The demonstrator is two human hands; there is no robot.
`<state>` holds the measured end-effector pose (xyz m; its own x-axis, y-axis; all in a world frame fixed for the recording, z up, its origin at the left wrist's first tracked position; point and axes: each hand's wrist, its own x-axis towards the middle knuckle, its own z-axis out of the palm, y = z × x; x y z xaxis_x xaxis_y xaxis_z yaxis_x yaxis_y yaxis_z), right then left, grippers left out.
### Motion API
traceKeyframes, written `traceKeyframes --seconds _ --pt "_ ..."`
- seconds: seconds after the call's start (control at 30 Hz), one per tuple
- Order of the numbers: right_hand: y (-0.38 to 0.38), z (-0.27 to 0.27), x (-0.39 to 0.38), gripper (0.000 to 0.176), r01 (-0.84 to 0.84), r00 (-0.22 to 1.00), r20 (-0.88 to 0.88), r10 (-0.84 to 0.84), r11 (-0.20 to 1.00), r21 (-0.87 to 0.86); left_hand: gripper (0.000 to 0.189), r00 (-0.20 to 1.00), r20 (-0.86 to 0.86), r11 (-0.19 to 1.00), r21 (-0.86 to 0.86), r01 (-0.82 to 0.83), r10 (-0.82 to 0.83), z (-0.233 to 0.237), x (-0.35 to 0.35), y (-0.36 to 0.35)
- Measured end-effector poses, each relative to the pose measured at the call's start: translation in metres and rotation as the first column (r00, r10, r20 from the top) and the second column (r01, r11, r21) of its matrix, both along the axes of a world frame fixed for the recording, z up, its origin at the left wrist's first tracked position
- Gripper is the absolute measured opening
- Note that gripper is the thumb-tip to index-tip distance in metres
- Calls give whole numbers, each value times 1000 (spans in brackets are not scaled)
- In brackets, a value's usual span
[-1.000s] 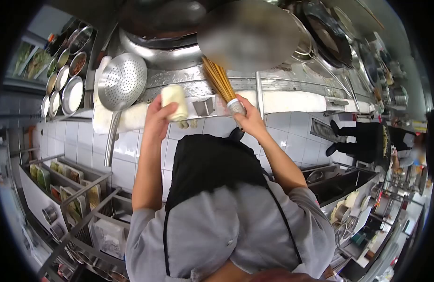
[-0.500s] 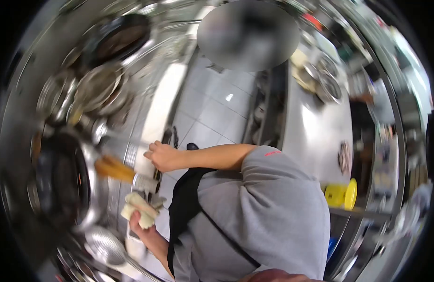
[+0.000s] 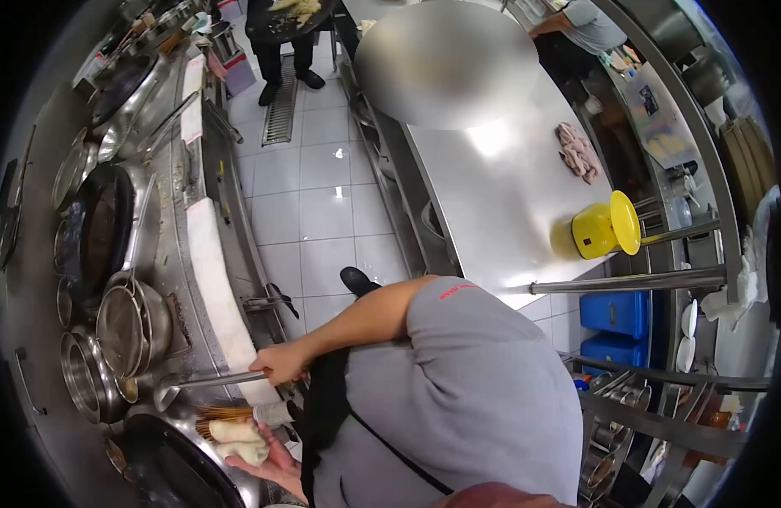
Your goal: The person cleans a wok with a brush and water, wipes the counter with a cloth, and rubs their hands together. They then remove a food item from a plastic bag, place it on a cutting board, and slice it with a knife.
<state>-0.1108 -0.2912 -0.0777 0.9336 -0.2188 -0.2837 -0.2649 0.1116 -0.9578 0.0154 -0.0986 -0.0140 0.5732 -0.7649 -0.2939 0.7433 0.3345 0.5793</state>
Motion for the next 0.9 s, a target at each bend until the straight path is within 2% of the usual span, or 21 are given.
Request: traceKeyframes --seconds 0.03,0.07,0.17,0.2,0.23,0.27,0.3,0.33,0.37,0.4,0.43,0.47,0.5,0.53,0.6,0.63,0.7,0.73,0.8,0.87,0.9 --pt "-2 -4 4 50 -29 1000 -2 29 999 43 62 999 -48 999 -47 8 -10 -14 17 16" --pt "-1 -8 5 49 -24 999 -22 25 999 47 52 995 -82 999 -8 -51 50 -13 18 22" --pt "6 -9 -1 47 22 998 53 -17 997 -78 50 999 10 998 40 -51 50 -12 23 36" --pt "1 -8 -4 44 -28 999 38 28 1000 -10 44 991 14 986 104 -130 130 -17 24 40" --pt "-4 -12 -4 45 -65 998 31 61 991 121 40 995 -8 987 126 -97 98 -36 36 55" --pt "-8 -11 -7 46 -54 997 55 49 993 101 36 996 47 980 179 -84 77 -33 33 55" --pt "-17 6 -16 48 -125 991 65 116 980 156 36 971 56 906 351 -238 234 -48 36 60" --pt "-22 26 -28 48 -147 989 42 142 979 139 35 875 193 700 536 -472 443 -4 -3 20" --pt "-26 43 -41 49 -171 985 18 173 952 254 39 906 151 732 544 -411 396 -3 -4 27" --pt "-26 61 -51 36 -102 995 7 103 961 258 41 970 114 840 485 -242 214 -27 10 49" --pt "-28 80 -60 43 -68 994 -71 86 974 218 44 977 92 858 468 -212 192 -21 2 42" --pt "-25 91 -64 41 -36 997 -64 46 989 142 44 976 117 870 444 -215 181 -24 -1 36" --pt "-25 101 -64 40 -37 999 8 38 997 -68 49 985 136 896 417 -153 104 -28 0 30" --pt "-21 100 -62 38 45 992 129 3 930 -364 58 977 198 909 385 -157 85 -25 -5 12" --pt "-9 104 -53 38 218 962 269 -57 754 -619 70 973 213 962 234 -143 93 -27 -12 -27" --pt "-5 98 -51 37 329 929 360 -81 623 -710 73 973 216 986 128 -107 78 -23 -18 -50" --pt "8 89 -44 36 345 933 356 -54 414 -842 64 856 515 998 30 -63 39 -39 -22 -88" --pt "12 88 -44 36 352 934 354 -50 297 -888 59 849 525 994 34 -103 70 -24 -23 -100" --pt "7 89 -52 35 261 965 256 -60 357 -897 49 833 538 982 43 -182 131 8 -22 -121" --pt "0 81 -65 32 237 970 236 -60 449 -862 41 895 386 971 -6 -238 222 22 3 -134" --pt "-6 74 -78 29 162 986 154 -60 533 -830 38 916 301 962 -19 -272 265 27 16 -137"
